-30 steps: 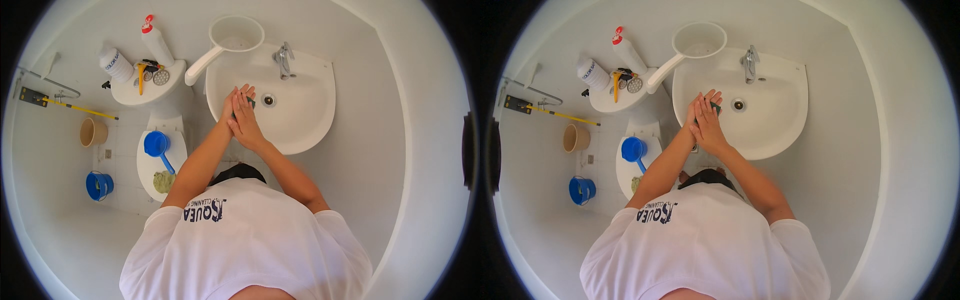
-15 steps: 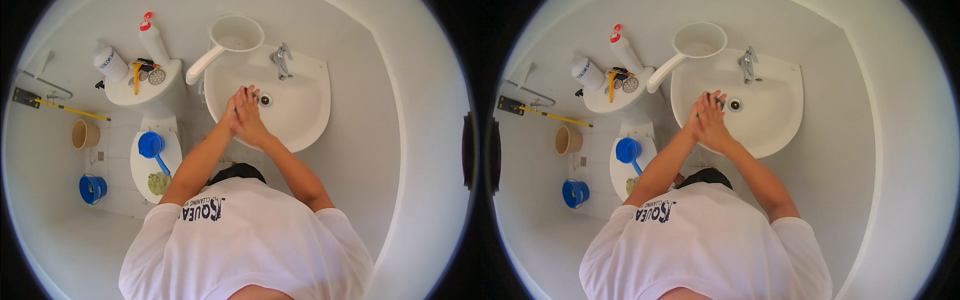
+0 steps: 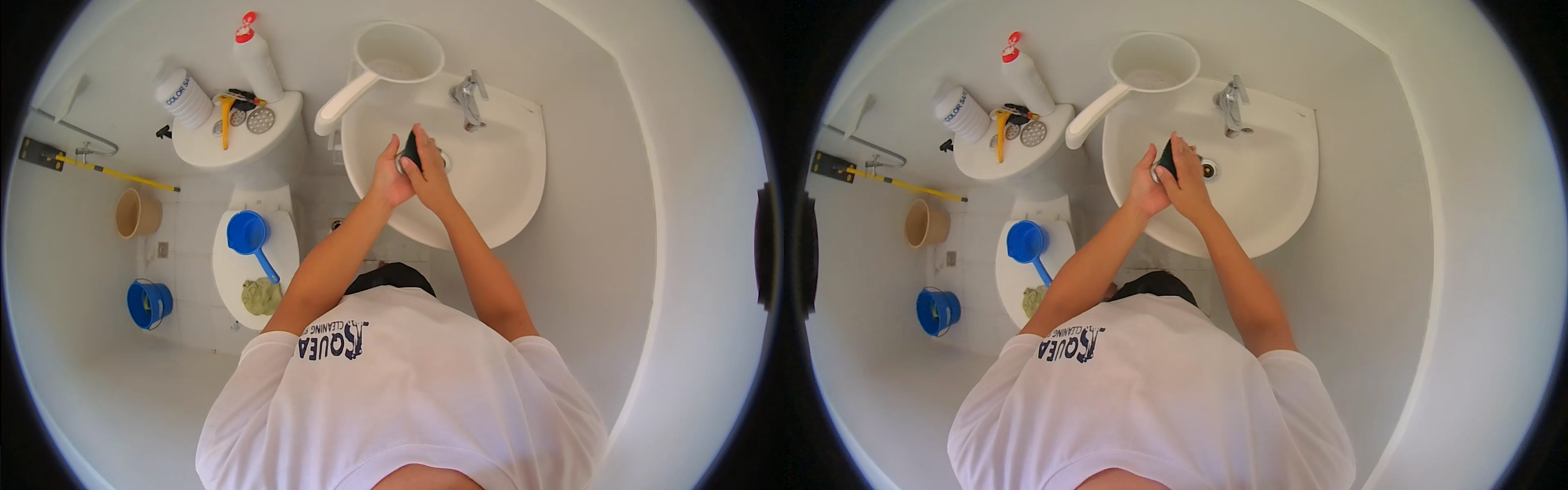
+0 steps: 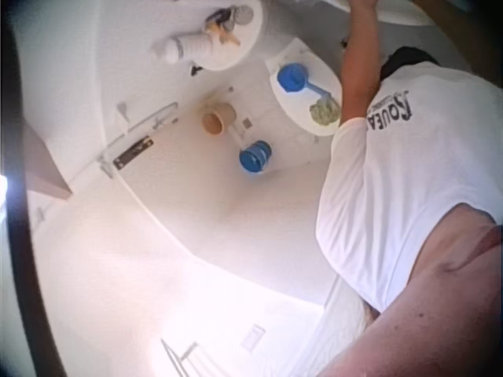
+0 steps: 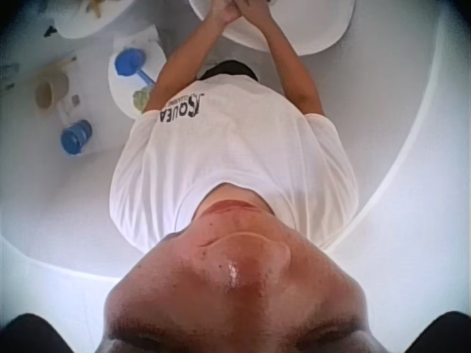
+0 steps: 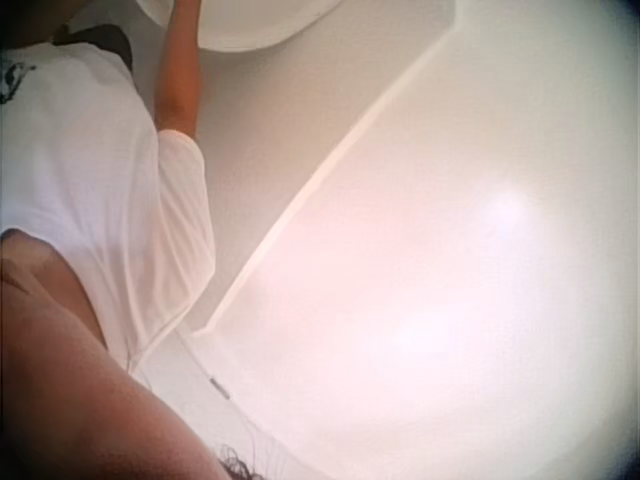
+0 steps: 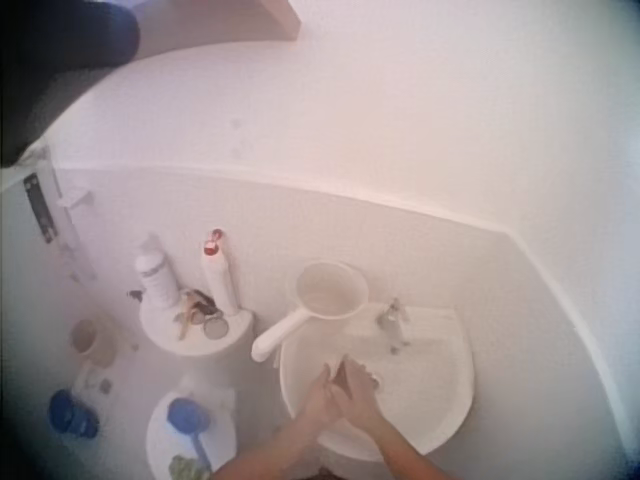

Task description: The person scrubs a white bathroom sink with a sponge, rinses it with water from a cup, and then cleans the tiled floor using a cloth and water poured from a bucket.

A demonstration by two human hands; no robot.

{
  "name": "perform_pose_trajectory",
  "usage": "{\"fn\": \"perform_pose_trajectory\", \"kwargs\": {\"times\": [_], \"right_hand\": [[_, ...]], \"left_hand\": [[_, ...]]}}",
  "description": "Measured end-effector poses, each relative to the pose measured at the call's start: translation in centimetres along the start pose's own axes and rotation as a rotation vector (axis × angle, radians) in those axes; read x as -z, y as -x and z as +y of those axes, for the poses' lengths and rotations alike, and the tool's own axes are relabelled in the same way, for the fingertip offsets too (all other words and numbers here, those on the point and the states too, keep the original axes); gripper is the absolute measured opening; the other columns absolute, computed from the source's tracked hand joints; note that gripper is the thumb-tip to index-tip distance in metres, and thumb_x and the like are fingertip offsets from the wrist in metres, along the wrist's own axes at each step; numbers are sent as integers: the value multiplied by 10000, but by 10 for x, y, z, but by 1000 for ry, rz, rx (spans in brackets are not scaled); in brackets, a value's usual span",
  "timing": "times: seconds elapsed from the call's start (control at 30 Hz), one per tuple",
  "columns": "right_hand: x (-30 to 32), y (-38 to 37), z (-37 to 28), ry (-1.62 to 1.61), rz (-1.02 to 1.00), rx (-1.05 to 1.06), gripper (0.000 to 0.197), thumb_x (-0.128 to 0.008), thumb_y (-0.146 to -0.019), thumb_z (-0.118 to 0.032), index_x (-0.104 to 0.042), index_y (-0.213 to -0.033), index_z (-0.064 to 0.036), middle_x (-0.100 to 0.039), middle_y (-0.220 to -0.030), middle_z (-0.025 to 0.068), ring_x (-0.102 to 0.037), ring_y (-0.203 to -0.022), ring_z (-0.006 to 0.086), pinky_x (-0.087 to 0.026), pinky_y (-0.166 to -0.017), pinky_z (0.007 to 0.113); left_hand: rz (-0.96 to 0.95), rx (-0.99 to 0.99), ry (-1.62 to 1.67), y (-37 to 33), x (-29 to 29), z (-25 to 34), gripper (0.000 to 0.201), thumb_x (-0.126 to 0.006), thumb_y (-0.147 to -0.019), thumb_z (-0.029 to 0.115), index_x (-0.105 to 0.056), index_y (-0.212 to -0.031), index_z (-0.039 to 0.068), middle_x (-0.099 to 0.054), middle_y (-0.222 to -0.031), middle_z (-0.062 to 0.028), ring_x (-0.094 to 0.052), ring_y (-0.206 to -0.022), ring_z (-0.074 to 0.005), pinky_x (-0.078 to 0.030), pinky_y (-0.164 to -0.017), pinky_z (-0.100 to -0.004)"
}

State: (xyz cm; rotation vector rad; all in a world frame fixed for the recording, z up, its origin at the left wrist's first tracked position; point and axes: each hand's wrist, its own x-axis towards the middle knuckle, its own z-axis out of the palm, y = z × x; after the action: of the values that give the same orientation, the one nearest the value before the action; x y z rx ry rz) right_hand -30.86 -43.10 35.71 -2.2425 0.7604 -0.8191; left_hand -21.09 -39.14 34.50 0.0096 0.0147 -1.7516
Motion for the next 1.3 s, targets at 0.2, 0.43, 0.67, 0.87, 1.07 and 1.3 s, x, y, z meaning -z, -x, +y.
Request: {"fn": "perform_pose_trajectory", "kwargs": {"times": [0.2, 0.43, 0.67, 0.87, 1.07, 1.3], "right_hand": [[12, -6, 10, 71, 38, 6, 496, -570, -776, -225, -427, -1226, -70, -439, -1227, 176, -396, -1141, 332, -273, -966, 422], [25, 3, -15, 301, 139, 32, 313, -577, -776, -253, -568, -998, -33, -558, -1055, 136, -494, -999, 272, -339, -884, 369], [19, 26, 35, -192, 80, -645, 358, -613, -781, -315, -564, -954, -5, -600, -864, 96, -570, -746, 192, -428, -627, 288], [23, 40, 26, -904, 7, -865, 348, -674, -756, -285, -577, -927, 3, -590, -840, 48, -552, -725, 114, -434, -612, 236], [27, 42, 34, -802, -49, -750, 321, -659, -774, -231, -564, -956, 15, -596, -854, 57, -552, -725, 113, -443, -649, 243], [29, 40, 36, -396, 482, -463, 187, -600, -798, -167, -567, -897, -12, -593, -738, 71, -557, -673, 135, -441, -613, 282]], "left_hand": [[-262, 168, 473, -5, 8, 6, 526, -410, -862, 459, -429, -1150, 19, -464, -1178, -151, -438, -1105, -265, -324, -977, -404], [-7, 185, 11, -1, -11, 8, 491, -451, -850, 458, -462, -1096, 32, -514, -1053, -90, -498, -996, -215, -398, -895, -370], [405, -238, -1252, -8, 8, -15, 337, -555, -834, 314, -541, -1019, 33, -537, -1008, -53, -528, -857, -139, -409, -816, -283], [419, -110, -1250, 2, 19, -1, 234, -606, -800, 188, -588, -960, 18, -579, -864, -34, -528, -799, -119, -411, -729, -241], [437, -130, -1216, 8, 12, -4, 233, -612, -785, 139, -565, -954, -15, -585, -834, -49, -535, -770, -115, -426, -706, -235], [498, -169, -1378, 6, 8, -10, 164, -562, -814, 122, -578, -905, -13, -588, -802, -40, -561, -713, -111, -484, -665, -226]]}}
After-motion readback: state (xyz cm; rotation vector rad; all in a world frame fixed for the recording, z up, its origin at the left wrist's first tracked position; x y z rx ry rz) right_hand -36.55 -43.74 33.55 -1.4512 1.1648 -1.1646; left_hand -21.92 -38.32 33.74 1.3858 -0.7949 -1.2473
